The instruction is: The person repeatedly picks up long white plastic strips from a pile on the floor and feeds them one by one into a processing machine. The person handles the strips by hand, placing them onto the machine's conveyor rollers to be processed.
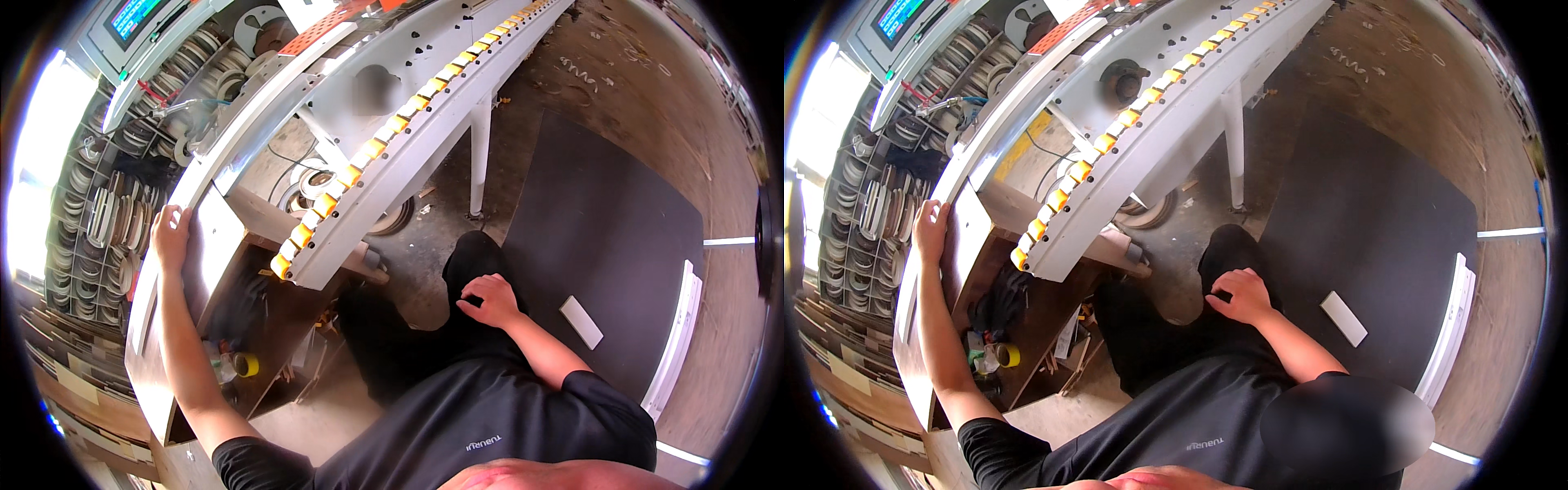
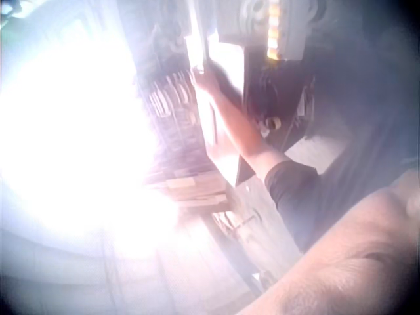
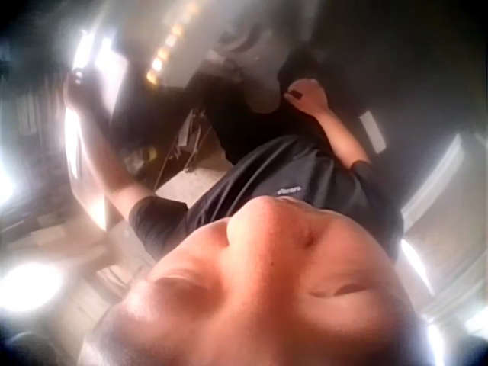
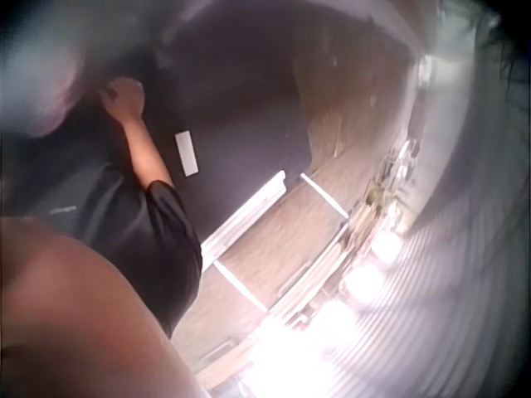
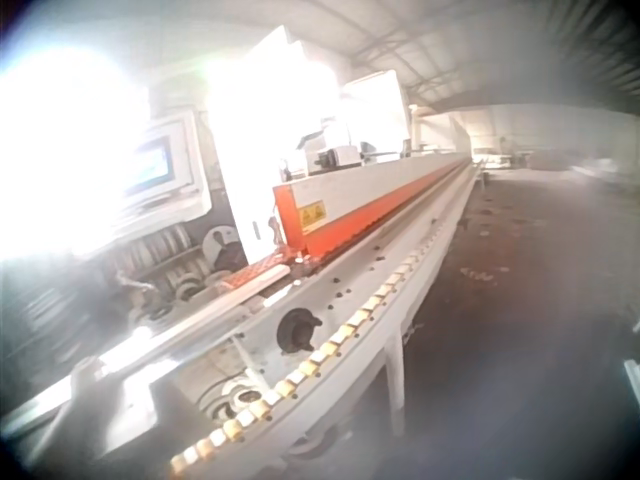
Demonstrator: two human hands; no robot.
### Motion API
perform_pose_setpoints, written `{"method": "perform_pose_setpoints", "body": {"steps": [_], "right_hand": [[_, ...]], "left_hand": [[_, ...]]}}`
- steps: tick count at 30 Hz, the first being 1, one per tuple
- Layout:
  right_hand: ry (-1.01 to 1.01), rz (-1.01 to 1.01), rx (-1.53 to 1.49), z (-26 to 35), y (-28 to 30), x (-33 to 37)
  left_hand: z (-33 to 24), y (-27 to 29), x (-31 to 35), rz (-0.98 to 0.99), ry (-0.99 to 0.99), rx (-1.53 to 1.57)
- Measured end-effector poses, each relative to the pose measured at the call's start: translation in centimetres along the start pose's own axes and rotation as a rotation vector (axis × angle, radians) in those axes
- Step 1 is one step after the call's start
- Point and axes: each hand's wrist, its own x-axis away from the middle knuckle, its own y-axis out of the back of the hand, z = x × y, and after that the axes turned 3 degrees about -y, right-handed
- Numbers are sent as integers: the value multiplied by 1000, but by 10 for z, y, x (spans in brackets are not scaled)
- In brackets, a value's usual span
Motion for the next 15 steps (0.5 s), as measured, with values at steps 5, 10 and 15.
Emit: {"method": "perform_pose_setpoints", "body": {"steps": [5,10,15], "right_hand": [[7,4,4,-3,-3,-1],[13,-4,21,-3,-4,-2],[37,-18,12,-3,-4,-2]], "left_hand": [[3,1,1,4,1,-10],[-3,1,0,20,31,-13],[-4,1,-1,24,44,-34]]}}
